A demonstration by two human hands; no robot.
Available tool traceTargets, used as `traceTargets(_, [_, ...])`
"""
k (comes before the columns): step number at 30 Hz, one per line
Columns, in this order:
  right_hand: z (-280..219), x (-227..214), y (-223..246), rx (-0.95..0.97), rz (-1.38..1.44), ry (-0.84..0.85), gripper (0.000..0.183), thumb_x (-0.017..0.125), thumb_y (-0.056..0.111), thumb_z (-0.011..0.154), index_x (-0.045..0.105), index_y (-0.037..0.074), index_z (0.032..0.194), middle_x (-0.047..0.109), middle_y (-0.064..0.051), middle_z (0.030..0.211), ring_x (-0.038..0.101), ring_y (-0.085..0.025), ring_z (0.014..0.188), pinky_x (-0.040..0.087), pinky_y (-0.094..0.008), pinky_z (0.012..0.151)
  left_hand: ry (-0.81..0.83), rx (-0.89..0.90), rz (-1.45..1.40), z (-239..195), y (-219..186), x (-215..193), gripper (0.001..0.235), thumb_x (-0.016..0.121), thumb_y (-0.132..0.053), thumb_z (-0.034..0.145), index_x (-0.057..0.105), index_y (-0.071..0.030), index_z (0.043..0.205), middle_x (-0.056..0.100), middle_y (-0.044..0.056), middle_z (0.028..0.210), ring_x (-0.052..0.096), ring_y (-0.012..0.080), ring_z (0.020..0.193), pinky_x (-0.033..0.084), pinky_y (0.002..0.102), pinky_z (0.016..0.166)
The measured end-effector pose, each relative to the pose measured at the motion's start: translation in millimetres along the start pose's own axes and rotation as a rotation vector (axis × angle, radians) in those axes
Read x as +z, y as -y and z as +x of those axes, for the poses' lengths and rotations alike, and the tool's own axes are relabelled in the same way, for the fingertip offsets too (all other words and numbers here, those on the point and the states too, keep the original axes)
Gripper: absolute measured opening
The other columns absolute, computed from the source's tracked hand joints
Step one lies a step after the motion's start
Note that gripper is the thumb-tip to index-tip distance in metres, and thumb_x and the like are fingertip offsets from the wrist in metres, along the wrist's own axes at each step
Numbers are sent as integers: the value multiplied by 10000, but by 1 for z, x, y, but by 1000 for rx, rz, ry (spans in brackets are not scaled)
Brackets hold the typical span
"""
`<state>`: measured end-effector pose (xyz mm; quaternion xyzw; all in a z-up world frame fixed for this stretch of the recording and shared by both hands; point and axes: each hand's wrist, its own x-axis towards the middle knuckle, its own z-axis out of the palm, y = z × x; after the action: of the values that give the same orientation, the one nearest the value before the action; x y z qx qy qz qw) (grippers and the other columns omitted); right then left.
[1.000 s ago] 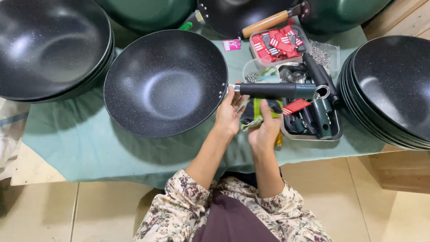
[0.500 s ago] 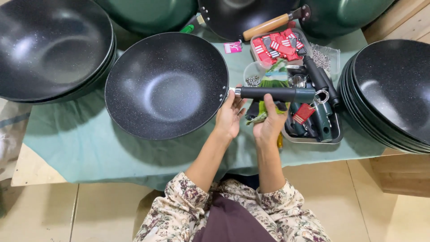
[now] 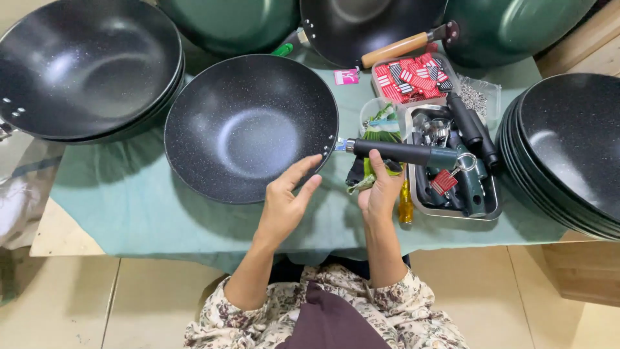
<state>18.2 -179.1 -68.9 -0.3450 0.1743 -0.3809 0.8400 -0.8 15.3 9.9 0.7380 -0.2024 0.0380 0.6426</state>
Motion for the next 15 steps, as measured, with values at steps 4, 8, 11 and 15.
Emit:
traceTargets(4, [-10,3,7,1,-17,2,443,784,-71,883,645,146,1243,719,-10,1038,740,-215,995,678,-490,905,45,28,341,-2,34,1,502,712,-227,958,598,-72,1421,673,202,1311,639,386,1220,494,495,1025])
traceTargets(8, [-13,2,8,-2,-19,-24,454,803,-77,860,650,146,1225,730,-15,1029,736,-197,989,676,-456,917,187,-7,943,-1,70,15,481,588,-379,996,556,-205,1443,696,106,1142,712,333,962,552,486,863])
traceTargets(11, [-17,0,11,-13,-20,4,448,798,-65,872,651,143,1241,732,-20,1039,733,-192,989,678,-449,917,212,-27,1031,2,61,11,357,460,-361,1056,602,-272,1372,738,55,938,756,352,709,601,520,684])
traceTargets(15, [-19,0,15,-69,-9,94,465,757,-53,914,636,164,1307,732,-38,1122,717,-205,1095,658,-440,957,138,8,1015,1,61,10,301,466,-359,1043,661,-325,1270,768,56,821,749,372,656,602,521,625])
